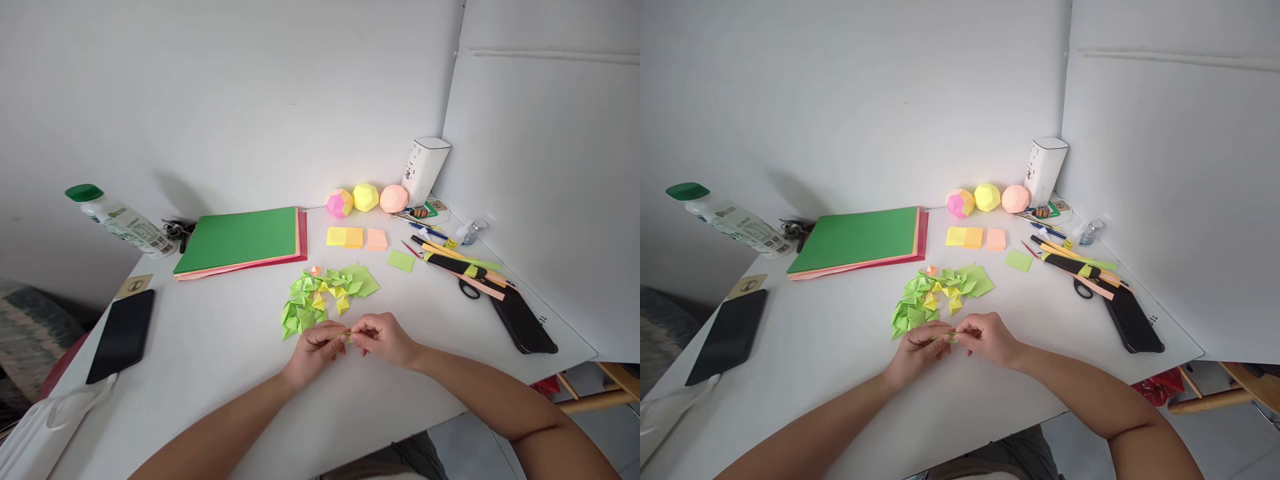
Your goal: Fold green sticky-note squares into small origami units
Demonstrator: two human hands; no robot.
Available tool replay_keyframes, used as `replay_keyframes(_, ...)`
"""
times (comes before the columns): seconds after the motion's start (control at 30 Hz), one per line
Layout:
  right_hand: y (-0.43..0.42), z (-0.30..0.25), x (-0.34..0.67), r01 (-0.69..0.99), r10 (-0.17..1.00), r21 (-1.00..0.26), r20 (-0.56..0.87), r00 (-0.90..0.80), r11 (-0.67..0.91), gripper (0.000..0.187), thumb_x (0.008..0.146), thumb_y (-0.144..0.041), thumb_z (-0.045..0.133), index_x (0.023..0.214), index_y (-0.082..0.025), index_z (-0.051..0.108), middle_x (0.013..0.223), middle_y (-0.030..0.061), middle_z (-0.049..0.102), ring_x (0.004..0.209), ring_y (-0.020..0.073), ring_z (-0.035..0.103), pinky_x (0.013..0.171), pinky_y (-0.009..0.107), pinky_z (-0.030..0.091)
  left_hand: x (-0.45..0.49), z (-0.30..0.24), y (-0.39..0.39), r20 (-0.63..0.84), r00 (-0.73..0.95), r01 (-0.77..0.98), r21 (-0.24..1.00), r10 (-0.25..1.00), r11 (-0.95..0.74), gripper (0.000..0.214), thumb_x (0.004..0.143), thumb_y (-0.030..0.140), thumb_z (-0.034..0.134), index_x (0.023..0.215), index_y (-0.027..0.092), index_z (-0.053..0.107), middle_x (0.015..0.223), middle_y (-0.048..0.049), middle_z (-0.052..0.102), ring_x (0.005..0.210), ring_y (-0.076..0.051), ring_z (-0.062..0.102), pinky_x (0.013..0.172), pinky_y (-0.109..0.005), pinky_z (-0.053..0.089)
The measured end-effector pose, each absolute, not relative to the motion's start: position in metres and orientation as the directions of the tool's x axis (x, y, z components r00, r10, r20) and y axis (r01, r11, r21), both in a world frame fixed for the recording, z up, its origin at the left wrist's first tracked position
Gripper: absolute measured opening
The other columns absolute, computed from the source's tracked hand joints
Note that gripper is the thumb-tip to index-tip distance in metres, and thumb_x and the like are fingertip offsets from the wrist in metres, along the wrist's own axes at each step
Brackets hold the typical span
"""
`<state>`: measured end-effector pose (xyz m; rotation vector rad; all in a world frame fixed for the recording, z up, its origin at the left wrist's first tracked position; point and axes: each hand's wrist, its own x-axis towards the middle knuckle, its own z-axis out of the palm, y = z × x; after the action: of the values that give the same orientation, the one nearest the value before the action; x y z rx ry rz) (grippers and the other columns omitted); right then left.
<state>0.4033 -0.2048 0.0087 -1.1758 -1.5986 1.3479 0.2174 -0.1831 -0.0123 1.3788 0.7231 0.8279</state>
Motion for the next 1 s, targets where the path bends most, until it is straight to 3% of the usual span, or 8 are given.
replay_keyframes(0.2,-0.2043,0.0097,0.4017,0.305,0.940,-0.941,0.036,-0.339,0.146,0.012,0.077,-0.021,0.055,0.066,-0.014,0.056,0.055,-0.0024,0.053,0.045,0.0079,0.049,0.043,0.018,0.038,0.2199,-0.0104,-0.1862,-0.055,0.540,-0.009,0.997,0.840,0.071,0.018,0.083,0.031,0.056,0.083,0.015,0.064,0.071,-0.0020,0.059,0.056,-0.010,0.056,0.049,-0.022,0.043)
replay_keyframes(0.5,-0.2040,0.0068,0.4019,0.341,0.935,-0.933,-0.014,-0.353,0.115,0.017,0.082,-0.028,0.052,0.071,-0.015,0.053,0.053,-0.0028,0.051,0.045,0.0077,0.044,0.043,0.018,0.035,0.2202,-0.0111,-0.1875,-0.085,0.508,-0.031,0.993,0.857,0.117,0.019,0.081,0.034,0.058,0.079,0.015,0.062,0.067,-0.0017,0.062,0.056,-0.012,0.060,0.050,-0.022,0.044)
replay_keyframes(0.77,-0.2049,0.0065,0.4039,0.370,0.907,-0.910,0.018,-0.420,0.189,0.013,0.083,-0.023,0.048,0.072,-0.017,0.047,0.054,-0.0043,0.050,0.045,0.0069,0.045,0.043,0.018,0.033,0.2218,-0.0084,-0.1882,-0.166,0.522,-0.003,0.981,0.837,0.196,0.023,0.081,0.038,0.057,0.079,0.015,0.059,0.066,-0.0020,0.065,0.057,-0.013,0.062,0.052,-0.023,0.046)
replay_keyframes(1.0,-0.2031,0.0087,0.4063,0.222,0.887,-0.975,-0.099,-0.451,0.004,0.016,0.082,-0.028,0.051,0.072,-0.017,0.046,0.056,-0.0034,0.053,0.046,0.0094,0.054,0.043,0.018,0.040,0.2202,-0.0073,-0.1885,-0.250,0.539,0.028,0.960,0.805,0.279,0.030,0.080,0.044,0.056,0.074,0.017,0.048,0.044,0.0055,0.054,0.040,-0.010,0.053,0.044,-0.021,0.040)
